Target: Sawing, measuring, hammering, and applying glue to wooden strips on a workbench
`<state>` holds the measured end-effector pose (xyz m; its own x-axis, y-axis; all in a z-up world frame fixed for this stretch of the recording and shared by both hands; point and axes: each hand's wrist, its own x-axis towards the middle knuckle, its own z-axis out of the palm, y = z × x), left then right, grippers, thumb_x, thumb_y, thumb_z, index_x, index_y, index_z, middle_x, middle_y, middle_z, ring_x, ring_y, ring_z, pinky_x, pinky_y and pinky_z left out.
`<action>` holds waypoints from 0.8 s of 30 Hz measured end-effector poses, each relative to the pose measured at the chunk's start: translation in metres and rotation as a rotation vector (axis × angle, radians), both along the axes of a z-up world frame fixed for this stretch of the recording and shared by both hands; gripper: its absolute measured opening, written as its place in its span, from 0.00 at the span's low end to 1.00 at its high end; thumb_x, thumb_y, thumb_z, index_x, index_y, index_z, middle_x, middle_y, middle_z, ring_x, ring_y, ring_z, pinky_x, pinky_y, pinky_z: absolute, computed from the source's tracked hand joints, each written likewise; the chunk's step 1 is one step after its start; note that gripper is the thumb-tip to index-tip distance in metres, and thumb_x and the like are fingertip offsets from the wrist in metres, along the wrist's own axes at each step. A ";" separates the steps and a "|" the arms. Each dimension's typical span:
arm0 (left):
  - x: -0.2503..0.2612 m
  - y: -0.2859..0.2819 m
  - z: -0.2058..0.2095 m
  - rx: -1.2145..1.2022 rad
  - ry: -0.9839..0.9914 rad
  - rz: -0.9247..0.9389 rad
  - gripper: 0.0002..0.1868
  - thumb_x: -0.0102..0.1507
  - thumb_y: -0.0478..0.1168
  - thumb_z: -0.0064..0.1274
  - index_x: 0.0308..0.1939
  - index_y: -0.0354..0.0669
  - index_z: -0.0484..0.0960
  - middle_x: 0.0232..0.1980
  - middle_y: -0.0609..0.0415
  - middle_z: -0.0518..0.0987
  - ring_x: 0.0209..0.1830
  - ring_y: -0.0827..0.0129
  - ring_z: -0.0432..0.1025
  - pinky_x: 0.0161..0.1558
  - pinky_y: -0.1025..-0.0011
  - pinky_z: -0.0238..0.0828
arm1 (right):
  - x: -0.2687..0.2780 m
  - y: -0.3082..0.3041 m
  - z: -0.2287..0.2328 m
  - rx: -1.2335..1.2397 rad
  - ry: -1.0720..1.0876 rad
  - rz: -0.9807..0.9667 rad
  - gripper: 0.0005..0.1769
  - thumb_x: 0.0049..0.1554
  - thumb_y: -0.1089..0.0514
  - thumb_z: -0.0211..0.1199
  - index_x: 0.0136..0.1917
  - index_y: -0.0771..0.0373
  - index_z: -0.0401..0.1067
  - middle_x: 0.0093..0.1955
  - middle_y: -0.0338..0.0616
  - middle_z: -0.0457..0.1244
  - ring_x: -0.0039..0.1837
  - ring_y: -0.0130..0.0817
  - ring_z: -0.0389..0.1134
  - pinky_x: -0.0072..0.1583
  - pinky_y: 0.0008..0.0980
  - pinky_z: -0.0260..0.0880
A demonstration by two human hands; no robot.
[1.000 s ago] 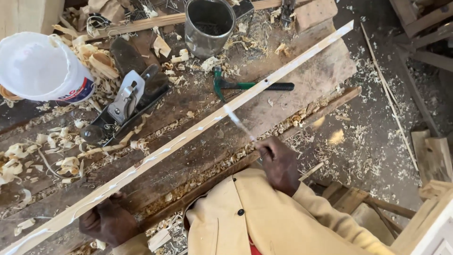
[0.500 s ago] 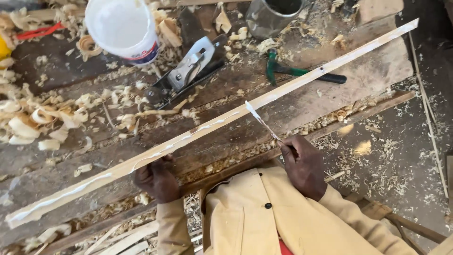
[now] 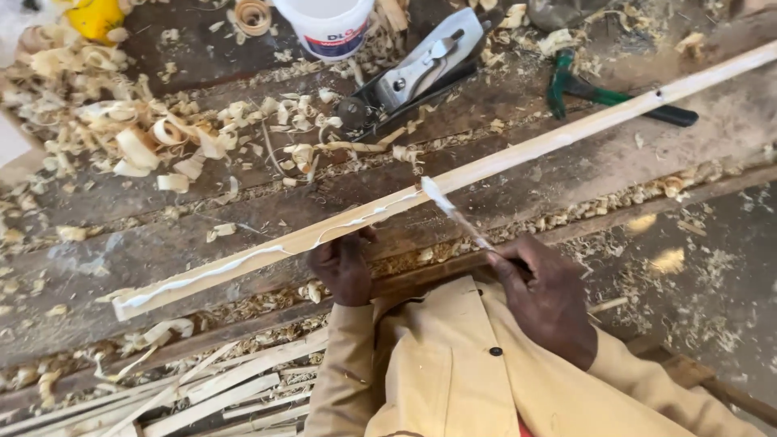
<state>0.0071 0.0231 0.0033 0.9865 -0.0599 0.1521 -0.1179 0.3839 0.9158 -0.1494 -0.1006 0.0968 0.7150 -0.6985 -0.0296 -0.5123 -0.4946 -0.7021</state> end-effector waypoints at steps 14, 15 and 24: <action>-0.004 0.005 0.012 0.306 -0.068 -0.087 0.08 0.63 0.29 0.42 0.32 0.38 0.76 0.24 0.52 0.73 0.19 0.70 0.68 0.25 0.72 0.70 | -0.052 -0.156 0.011 0.382 -0.481 -0.502 0.04 0.58 0.57 0.49 0.42 0.58 0.60 0.40 0.45 0.64 0.35 0.33 0.64 0.39 0.32 0.69; -0.004 0.005 0.011 0.306 -0.057 -0.082 0.08 0.63 0.29 0.41 0.32 0.37 0.75 0.23 0.51 0.73 0.19 0.70 0.67 0.25 0.72 0.69 | -0.063 -0.180 0.000 0.251 -0.494 -0.580 0.00 0.58 0.62 0.50 0.45 0.59 0.60 0.41 0.45 0.64 0.37 0.31 0.65 0.39 0.28 0.70; -0.008 0.000 -0.007 0.258 0.046 0.012 0.08 0.63 0.25 0.40 0.32 0.37 0.74 0.24 0.48 0.71 0.19 0.70 0.67 0.20 0.74 0.68 | -0.149 -0.349 -0.105 -0.473 -0.076 -0.553 0.13 0.51 0.76 0.51 0.50 0.72 0.69 0.43 0.56 0.64 0.41 0.41 0.65 0.41 0.36 0.68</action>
<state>-0.0011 0.0229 -0.0040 0.9929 -0.0789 0.0886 -0.0773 0.1359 0.9877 -0.2983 -0.4493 -0.0086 0.2426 -0.8838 0.4001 -0.7334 -0.4371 -0.5206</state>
